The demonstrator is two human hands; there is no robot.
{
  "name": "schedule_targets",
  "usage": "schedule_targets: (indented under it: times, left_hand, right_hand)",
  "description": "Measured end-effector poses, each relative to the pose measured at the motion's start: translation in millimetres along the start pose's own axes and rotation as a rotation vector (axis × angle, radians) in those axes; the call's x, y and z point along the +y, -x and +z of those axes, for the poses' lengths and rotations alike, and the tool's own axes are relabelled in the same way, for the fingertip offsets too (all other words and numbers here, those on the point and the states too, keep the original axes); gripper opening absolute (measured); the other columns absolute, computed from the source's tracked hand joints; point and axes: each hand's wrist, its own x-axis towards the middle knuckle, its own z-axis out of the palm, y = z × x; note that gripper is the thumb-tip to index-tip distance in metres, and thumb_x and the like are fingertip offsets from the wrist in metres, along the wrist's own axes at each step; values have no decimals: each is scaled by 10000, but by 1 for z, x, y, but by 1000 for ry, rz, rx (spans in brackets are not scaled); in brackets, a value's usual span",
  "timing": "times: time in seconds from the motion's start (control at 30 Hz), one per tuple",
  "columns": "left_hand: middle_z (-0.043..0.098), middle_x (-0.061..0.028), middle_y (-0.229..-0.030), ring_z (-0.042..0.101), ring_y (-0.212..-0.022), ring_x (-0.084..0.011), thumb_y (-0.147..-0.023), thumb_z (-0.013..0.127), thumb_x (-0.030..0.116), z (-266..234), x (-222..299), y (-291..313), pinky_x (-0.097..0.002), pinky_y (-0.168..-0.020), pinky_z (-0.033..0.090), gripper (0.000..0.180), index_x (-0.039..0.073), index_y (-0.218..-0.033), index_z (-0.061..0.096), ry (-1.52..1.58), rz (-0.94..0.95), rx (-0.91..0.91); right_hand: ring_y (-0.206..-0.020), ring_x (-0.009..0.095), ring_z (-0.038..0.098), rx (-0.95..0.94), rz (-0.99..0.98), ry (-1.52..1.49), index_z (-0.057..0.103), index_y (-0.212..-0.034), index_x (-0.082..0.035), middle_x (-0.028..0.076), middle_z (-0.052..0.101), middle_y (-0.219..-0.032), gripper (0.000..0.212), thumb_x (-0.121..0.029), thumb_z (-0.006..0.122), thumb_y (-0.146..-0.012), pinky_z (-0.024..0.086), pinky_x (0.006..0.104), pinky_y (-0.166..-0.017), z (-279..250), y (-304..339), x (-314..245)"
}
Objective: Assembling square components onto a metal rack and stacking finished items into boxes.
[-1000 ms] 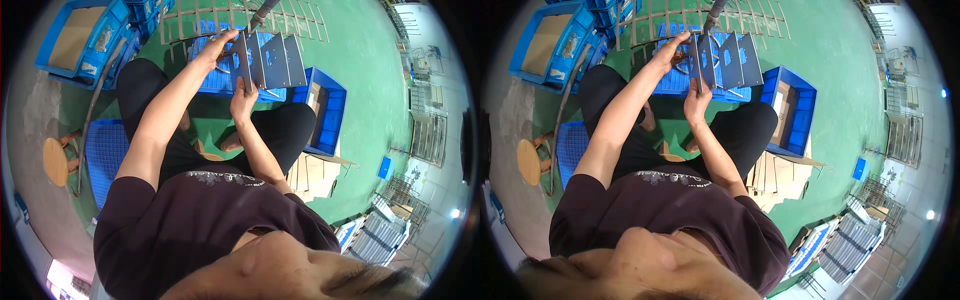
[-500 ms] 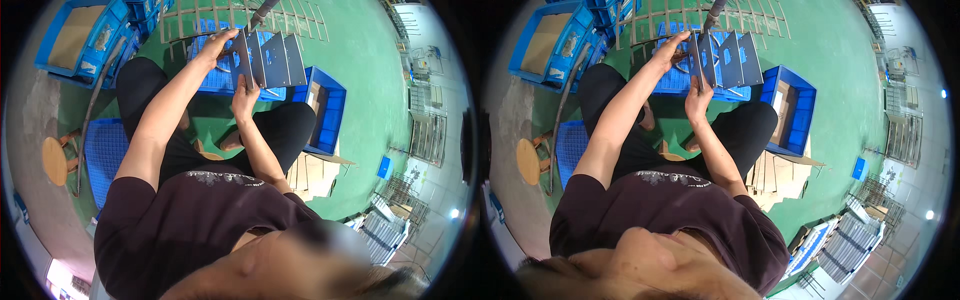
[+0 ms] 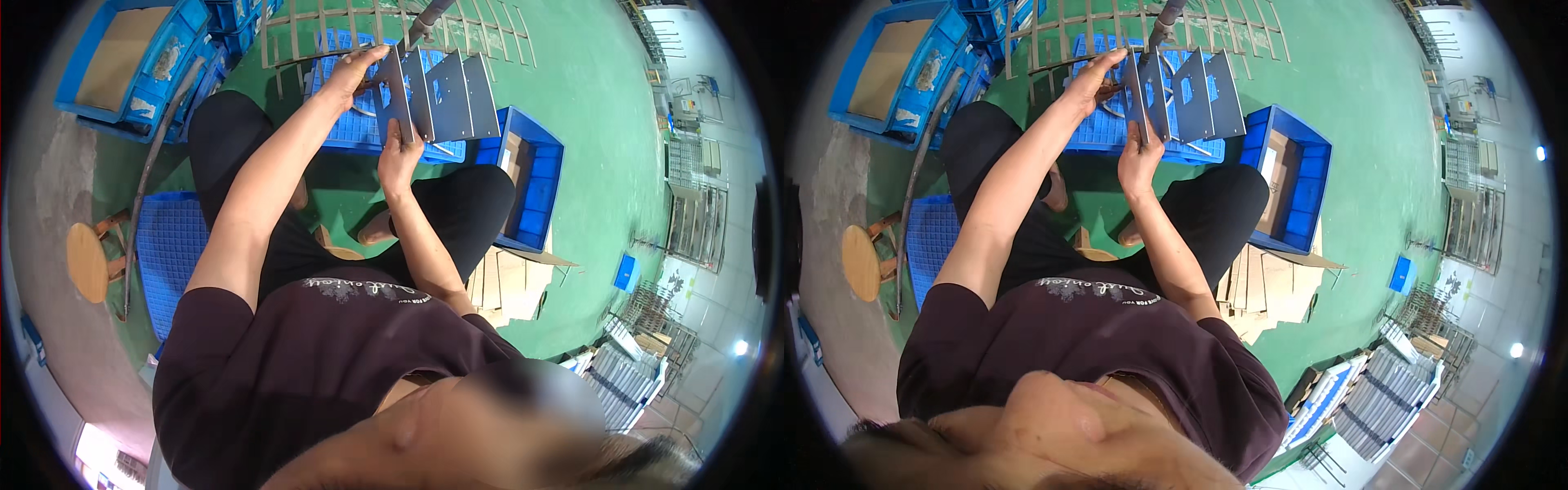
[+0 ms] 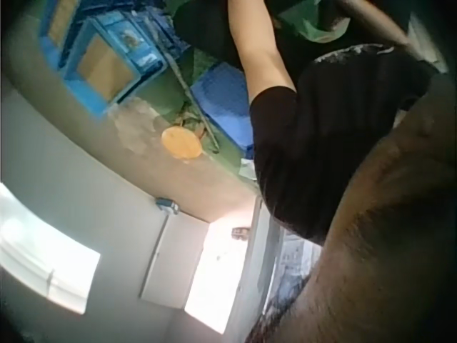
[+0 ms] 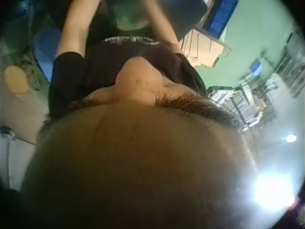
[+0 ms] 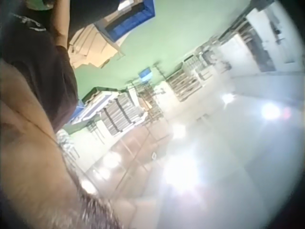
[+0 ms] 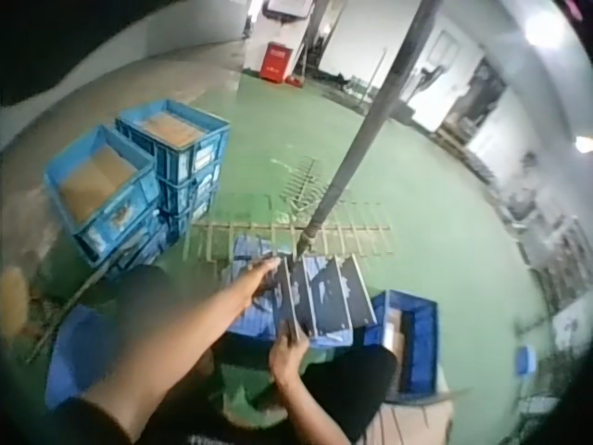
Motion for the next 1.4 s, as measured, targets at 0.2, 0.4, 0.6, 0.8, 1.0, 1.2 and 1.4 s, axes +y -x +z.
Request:
schedule_targets:
  times: [0.2, 0.4, 0.6, 0.8, 1.0, 1.2, 1.4]
  left_hand:
    - [490, -9, -996, 497, -694, -114, -691, 652, 501, -3, -3, -3, -253, -587, 422, 564, 147, -1121, 560, -2, 8, -3]
    - [477, -13, -972, 508, -694, -121, -693, 653, 503, -1, -2, -1, -261, -584, 427, 540, 149, -1093, 573, 5, 5, 5]
    - [472, -16, -947, 508, -643, -119, -685, 660, 511, 2, 0, 2, -254, -553, 423, 529, 134, -1044, 570, 26, 19, -4]
    - [555, -8, -973, 530, -848, -127, -703, 662, 464, -3, -3, -4, -284, -726, 441, 465, 128, -1023, 627, 12, -69, 46]
    - [545, -44, -791, 512, -664, -136, -622, 669, 596, -9, -10, -13, -275, -621, 416, 619, 119, -988, 522, -68, -61, 24]
    - [551, -83, -811, 540, -718, -175, -591, 672, 637, -15, -11, -17, -284, -656, 426, 715, 99, -1028, 496, -45, -238, -30]
    - [551, -104, -789, 572, -723, -196, -602, 681, 615, -17, -14, -17, -292, -670, 461, 718, 87, -1039, 468, -33, -189, -19]
  right_hand:
    - [-623, 99, 391, -45, 39, 55, 554, -1088, 30, 60, 493, -669, 251, -6, 489, -849, 381, 272, -553, -3, -1, -4]
    - [-814, 159, 556, -36, -22, 68, 547, -1109, 27, 176, 620, -919, 275, 12, 491, -840, 437, 298, -741, -1, -2, 4]
    - [-862, 195, 585, -38, -36, 63, 542, -1121, 25, 195, 620, -965, 286, 11, 494, -839, 440, 305, -775, -1, -2, 8]
    - [-698, 143, 460, -36, -29, 63, 553, -1016, 26, 101, 515, -780, 181, -13, 494, -850, 372, 281, -618, 0, -3, 2]
    - [-593, 77, 350, 14, -129, 20, 570, -957, 39, -1, 437, -633, 144, -37, 498, -858, 324, 247, -504, 0, -4, 5]
    - [-590, 91, 360, 20, -149, 4, 569, -1020, 34, 26, 447, -621, 196, -16, 501, -843, 336, 251, -517, 1, -3, 1]
    - [-575, 105, 375, 11, -135, 21, 568, -1041, 32, 65, 472, -617, 221, -3, 501, -833, 357, 270, -519, -2, -3, -1]
